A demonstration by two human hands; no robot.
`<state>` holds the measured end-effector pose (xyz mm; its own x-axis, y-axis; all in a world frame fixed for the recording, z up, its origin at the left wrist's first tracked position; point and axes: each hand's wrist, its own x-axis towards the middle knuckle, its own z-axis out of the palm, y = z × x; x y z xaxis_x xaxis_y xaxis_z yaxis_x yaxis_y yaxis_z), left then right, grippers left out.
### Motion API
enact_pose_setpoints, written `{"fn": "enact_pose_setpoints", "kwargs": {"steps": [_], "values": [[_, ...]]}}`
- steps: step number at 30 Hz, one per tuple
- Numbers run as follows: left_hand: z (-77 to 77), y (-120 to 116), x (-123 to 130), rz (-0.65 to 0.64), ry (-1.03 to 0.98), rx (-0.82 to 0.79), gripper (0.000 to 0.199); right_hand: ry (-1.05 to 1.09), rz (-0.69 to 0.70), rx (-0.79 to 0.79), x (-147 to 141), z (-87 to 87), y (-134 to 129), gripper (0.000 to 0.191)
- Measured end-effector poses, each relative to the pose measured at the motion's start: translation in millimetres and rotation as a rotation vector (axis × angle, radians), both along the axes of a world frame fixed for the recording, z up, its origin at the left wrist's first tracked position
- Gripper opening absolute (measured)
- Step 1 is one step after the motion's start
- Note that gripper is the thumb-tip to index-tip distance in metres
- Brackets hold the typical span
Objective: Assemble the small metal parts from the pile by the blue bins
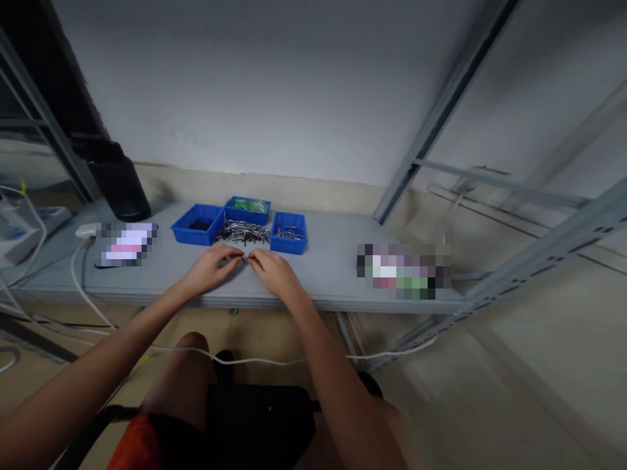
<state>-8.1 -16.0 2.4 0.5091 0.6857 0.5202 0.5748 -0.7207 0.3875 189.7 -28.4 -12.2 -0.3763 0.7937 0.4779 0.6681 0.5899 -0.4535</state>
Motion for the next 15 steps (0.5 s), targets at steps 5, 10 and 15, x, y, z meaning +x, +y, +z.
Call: {"fn": "enact_pose_setpoints", "kwargs": {"steps": [5, 10, 15], "values": [[0.7, -0.1, -0.4, -0.005, -0.017, 0.004, 0.023, 0.017, -0.009, -0.023, -1.6, 2.3, -2.2, 0.013], [5.1, -5.4, -0.4, -0.047, -0.028, -0.006, 0.022, 0.001, 0.01, -0.013, -1.1, 1.8, -2.1, 0.014], [5.3, -7.4, -0.2, -0.068, -0.039, 0.016, 0.022, 0.028, -0.053, -0.001, 0.1, 1.0, -0.5, 0.013]]}}
